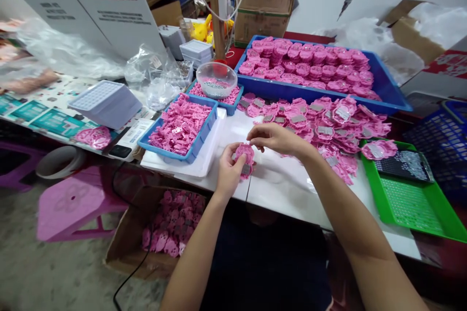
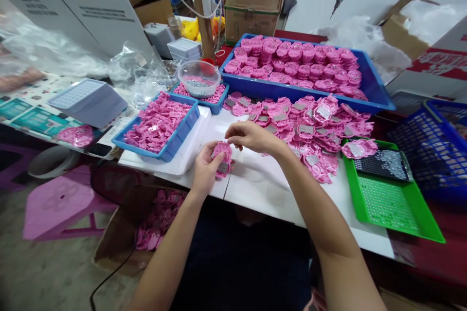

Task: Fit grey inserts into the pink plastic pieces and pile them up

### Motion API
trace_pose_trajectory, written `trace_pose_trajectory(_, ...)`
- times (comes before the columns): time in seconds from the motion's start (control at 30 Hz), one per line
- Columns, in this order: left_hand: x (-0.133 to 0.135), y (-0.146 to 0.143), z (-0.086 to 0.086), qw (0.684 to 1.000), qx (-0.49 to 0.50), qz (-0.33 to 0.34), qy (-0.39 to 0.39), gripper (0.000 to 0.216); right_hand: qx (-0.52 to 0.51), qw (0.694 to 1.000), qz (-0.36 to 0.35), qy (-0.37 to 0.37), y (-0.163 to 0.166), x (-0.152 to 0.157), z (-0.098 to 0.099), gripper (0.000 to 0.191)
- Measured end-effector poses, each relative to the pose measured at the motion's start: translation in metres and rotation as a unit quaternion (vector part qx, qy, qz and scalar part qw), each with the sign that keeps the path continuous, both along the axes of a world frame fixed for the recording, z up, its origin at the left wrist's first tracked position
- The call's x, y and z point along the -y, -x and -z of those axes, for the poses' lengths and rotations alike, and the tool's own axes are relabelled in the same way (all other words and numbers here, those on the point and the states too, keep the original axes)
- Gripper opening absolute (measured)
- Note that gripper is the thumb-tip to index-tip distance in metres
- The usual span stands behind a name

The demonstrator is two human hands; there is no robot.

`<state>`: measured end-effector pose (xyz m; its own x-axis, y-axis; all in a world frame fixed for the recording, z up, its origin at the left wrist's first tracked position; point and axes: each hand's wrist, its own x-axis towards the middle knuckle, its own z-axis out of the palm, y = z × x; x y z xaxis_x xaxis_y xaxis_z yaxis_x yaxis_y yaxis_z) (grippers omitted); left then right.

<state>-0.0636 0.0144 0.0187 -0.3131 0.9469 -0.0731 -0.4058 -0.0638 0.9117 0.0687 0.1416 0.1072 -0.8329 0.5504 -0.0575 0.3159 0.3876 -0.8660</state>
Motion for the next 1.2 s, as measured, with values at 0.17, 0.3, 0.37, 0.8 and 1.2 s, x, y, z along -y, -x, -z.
trace_pose_trajectory(0.17,0.002,-0.001,-0.001,1.0,-0.011,0.014,0.007,0.043,0.017,0.997,-0.013,-0.069,0.004,0.004,0.001,0.017)
trace_pose_trajectory(0.3,0.003,-0.003,-0.003,0.997,-0.061,0.035,0.03,0.035,0.076,0.984,-0.054,-0.154,0.007,0.006,0.001,0.017)
trace_pose_trajectory(0.37,0.003,-0.003,-0.004,0.995,-0.084,0.034,0.041,0.032,0.104,0.975,-0.067,-0.184,0.008,0.007,0.001,0.017)
trace_pose_trajectory(0.8,0.009,-0.002,-0.01,0.994,-0.091,0.04,0.056,0.043,0.177,0.966,-0.078,-0.171,0.006,0.002,-0.001,0.018)
trace_pose_trajectory(1.2,0.008,0.001,-0.002,0.999,-0.037,0.028,0.021,0.049,0.145,0.962,-0.081,-0.215,0.007,0.019,-0.008,0.018)
